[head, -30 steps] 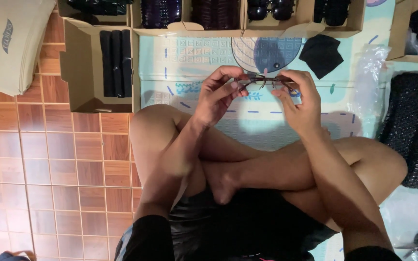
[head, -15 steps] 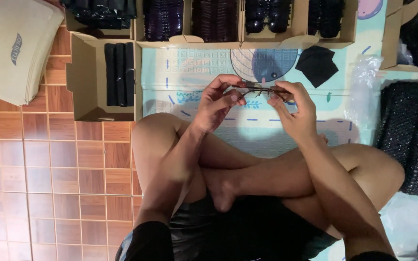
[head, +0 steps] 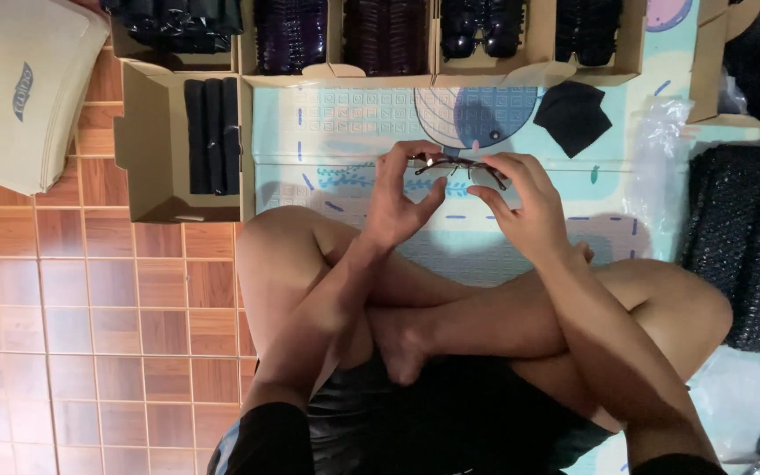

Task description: The person assembles a pair of eyeglasses by attaching the temples to the frame. They then use a spray bottle to apply liquid to the glasses and wipe them with a cloth.

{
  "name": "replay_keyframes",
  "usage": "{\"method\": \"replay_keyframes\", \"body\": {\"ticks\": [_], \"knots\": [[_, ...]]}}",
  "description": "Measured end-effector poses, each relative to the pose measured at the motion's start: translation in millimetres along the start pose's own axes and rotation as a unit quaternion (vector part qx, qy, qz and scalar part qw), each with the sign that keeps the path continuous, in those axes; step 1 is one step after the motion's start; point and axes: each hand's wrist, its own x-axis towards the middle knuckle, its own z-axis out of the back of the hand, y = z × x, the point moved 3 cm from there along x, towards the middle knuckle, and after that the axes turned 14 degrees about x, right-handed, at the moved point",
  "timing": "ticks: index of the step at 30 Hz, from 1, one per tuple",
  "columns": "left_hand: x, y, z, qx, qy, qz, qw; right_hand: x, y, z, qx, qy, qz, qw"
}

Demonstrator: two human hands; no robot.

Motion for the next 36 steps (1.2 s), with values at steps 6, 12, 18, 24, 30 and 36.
{"method": "replay_keyframes", "body": {"ticks": [6,12,18,24,30,36], "knots": [[-5.2,-8.2,-3.5,0.117,-0.049,-0.065,0.99,-3.2,-3.8,-2.4,-0.022,0.007,0.019,1.0],[-5.5,1.4,-9.1,0.014,-0.042,-0.049,0.998,-1.3,3.9,-5.6,-0.03,0.027,0.043,0.998],[-3.0,-4.2,-7.2,0.006,-0.036,-0.067,0.997,-0.2,9.2,-7.2,-0.034,0.033,0.048,0.998],[-3.4,4.8,-10.2,-0.044,-0.011,-0.043,0.998,0.9,12.5,-7.1,-0.074,0.043,0.094,0.992],[-3.7,14.9,-15.4,-0.089,0.0,-0.035,0.995,-0.2,14.9,-7.0,-0.106,0.036,0.112,0.987],[-3.2,7.1,-14.1,-0.146,-0.017,-0.016,0.989,1.5,12.3,-5.3,-0.086,0.035,0.104,0.99]]}}
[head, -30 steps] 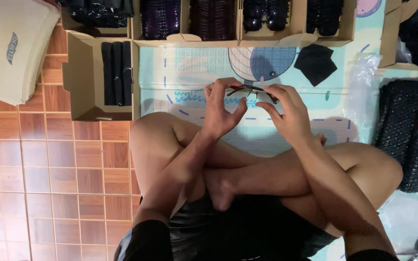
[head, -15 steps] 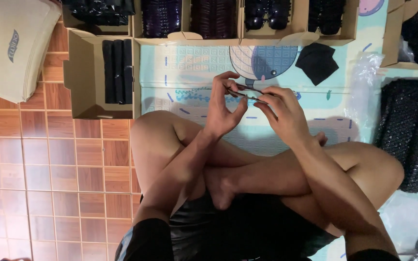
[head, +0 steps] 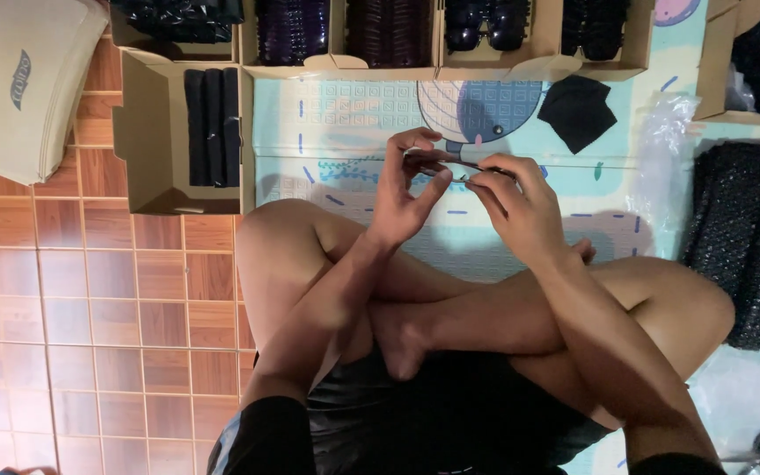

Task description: The person assembles a pair of eyeglasses by attaching the temples to the frame. They then use a spray bottle to apply liquid to the glasses and wipe them with a cloth.

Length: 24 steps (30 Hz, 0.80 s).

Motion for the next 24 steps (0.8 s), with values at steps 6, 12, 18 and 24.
{"method": "replay_keyframes", "body": {"ticks": [6,12,18,24], "knots": [[-0.9,4.1,-0.1,-0.061,0.002,0.012,0.998,-4.6,-4.8,-0.8,0.0,0.005,-0.017,1.0],[-0.3,10.3,3.0,-0.161,0.025,0.033,0.986,-3.2,-5.7,1.6,0.027,-0.005,-0.047,0.999],[3.9,3.1,5.9,-0.277,0.032,0.092,0.956,-2.6,-8.4,5.7,0.077,-0.034,-0.075,0.994],[8.6,9.3,8.1,-0.336,0.034,0.168,0.926,-14.0,-21.5,4.6,0.097,-0.05,-0.08,0.991]]}}
